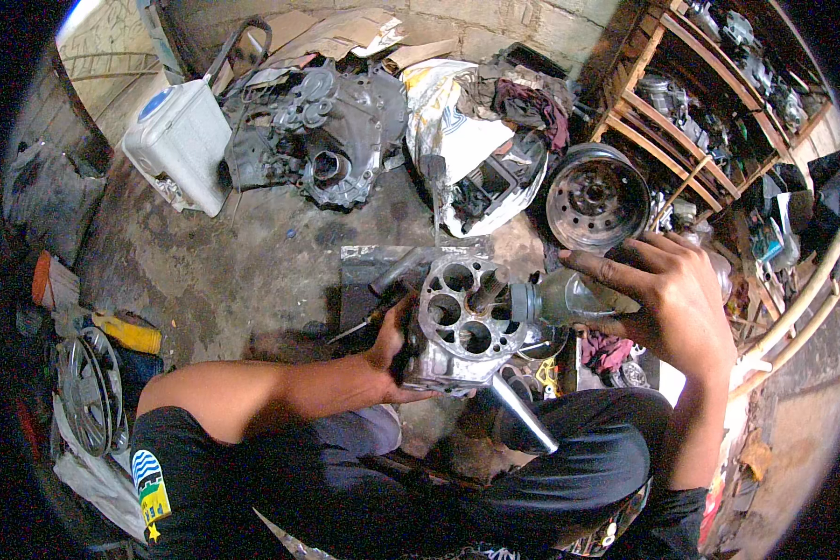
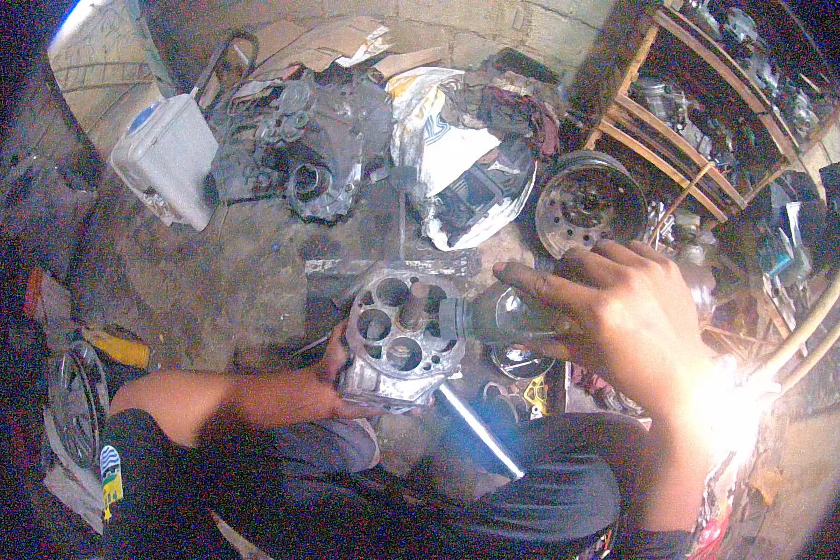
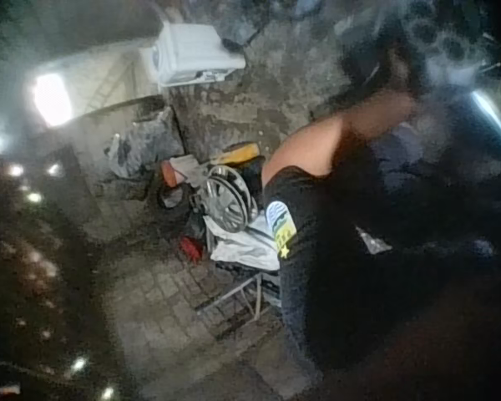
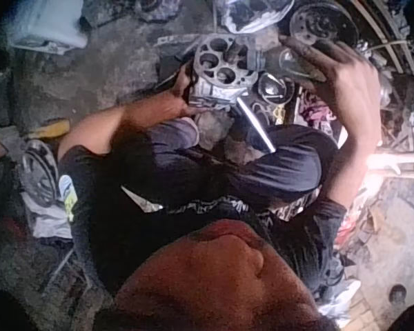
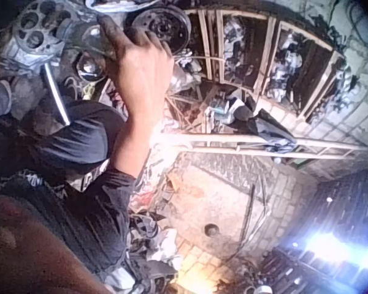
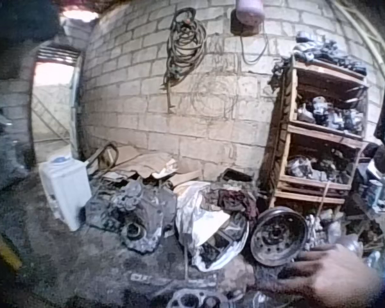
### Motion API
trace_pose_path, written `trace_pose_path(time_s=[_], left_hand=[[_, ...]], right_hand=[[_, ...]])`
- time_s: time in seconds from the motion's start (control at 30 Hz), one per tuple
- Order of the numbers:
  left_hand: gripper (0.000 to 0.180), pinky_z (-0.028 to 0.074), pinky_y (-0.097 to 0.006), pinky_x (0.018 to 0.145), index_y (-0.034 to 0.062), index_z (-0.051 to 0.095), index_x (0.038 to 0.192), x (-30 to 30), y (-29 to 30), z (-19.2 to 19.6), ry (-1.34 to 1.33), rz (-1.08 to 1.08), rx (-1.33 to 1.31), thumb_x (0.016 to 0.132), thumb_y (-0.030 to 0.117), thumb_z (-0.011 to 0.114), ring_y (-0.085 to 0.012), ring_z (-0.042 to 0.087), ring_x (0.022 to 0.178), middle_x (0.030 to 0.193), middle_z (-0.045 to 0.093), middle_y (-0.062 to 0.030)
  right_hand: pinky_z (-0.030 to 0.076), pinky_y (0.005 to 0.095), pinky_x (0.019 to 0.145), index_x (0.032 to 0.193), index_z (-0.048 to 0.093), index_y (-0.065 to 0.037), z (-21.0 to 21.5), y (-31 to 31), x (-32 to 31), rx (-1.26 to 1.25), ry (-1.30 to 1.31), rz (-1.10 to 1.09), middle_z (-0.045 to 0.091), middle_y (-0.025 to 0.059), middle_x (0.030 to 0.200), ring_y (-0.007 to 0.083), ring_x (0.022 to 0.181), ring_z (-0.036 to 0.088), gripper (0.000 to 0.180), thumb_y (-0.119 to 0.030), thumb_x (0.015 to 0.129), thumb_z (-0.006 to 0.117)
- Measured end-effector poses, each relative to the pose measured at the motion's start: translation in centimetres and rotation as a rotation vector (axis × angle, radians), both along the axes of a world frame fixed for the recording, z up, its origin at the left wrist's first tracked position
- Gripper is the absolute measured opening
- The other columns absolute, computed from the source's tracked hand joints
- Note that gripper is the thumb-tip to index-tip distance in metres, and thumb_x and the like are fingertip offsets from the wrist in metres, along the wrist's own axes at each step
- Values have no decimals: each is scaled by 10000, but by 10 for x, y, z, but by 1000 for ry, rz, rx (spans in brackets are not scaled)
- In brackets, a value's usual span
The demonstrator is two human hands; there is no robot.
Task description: The person sits on the floor and uses a hammer to repeatedly strike a metal engine block, attempting to dislodge internal components. They rotate the block to access different sides and occasionally pour liquid from a bottle into the cylinder openings. The person continues hammering until a cylindrical component is removed from the block.
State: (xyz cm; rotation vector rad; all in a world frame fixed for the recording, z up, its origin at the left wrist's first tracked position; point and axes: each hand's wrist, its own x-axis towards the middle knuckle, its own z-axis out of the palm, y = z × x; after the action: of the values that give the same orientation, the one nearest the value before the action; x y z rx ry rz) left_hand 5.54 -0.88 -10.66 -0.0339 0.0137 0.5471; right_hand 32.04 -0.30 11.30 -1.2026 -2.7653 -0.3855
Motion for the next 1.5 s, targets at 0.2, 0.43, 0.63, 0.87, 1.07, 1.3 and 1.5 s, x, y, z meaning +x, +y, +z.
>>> trace_pose_path(time_s=[0.2, 0.43, 0.63, 0.87, 1.07, 1.3, 1.5], left_hand=[[711, 442, -601, 1060, 144, 523, 1439, 0, -2, 5, 75, 17, 15, 941, 641, 421, -377, 580, 1258, 1442, 556, -135], [719, 441, -598, 1066, 153, 525, 1437, -7, -3, -7, 119, 8, 11, 941, 660, 406, -379, 576, 1264, 1444, 554, -137], [712, 478, -584, 1032, 126, 537, 1409, -2, -1, -2, 164, 34, -14, 949, 654, 411, -361, 587, 1245, 1412, 575, -143], [686, 490, -576, 1019, 125, 540, 1396, -22, -5, 3, 252, 46, -1, 960, 637, 406, -357, 595, 1223, 1387, 585, -147], [663, 500, -569, 1007, 124, 543, 1384, -21, -4, 2, 265, 55, 7, 969, 622, 402, -352, 603, 1204, 1365, 594, -150], [637, 511, -560, 993, 123, 546, 1371, -12, 1, 13, 388, -19, 51, 980, 604, 397, -348, 611, 1182, 1340, 603, -154], [616, 521, -553, 982, 122, 548, 1359, -10, 9, 25, 610, -62, 167, 989, 589, 393, -344, 618, 1163, 1319, 612, -157]], right_hand=[[457, 392, 627, 1284, 691, -258, -1, 0, 2, 5, 5, 4, 546, 32, 729, 254, 713, 559, 671, -384, 637, 820], [456, 392, 628, 1305, 682, -273, 1, -2, 1, -6, 11, -6, 556, 32, 737, 253, 715, 557, 713, -370, 614, 832], [454, 391, 634, 1315, 676, -264, 0, -2, 4, -7, 23, 15, 556, 40, 735, 259, 711, 555, 721, -435, 628, 813], [465, 419, 681, 1338, 655, -184, 2, -1, 3, -166, 143, 27, 612, 70, 797, 298, 750, 584, 771, -407, 624, 841], [499, 412, 895, 1304, 650, -61, 1, 0, 9, -298, 418, -61, 707, 141, 1054, 343, 999, 664, 764, -320, 617, 863], [489, 376, 1010, 1336, 574, 27, 1, -7, 94, 220, 856, -266, 669, 187, 1239, 253, 1176, 631, 628, -223, 812, 816], [467, 353, 1035, 1364, 536, 51, -18, -15, 156, 281, 1093, -473, 648, 179, 1275, 239, 1179, 615, 573, -243, 920, 745]])
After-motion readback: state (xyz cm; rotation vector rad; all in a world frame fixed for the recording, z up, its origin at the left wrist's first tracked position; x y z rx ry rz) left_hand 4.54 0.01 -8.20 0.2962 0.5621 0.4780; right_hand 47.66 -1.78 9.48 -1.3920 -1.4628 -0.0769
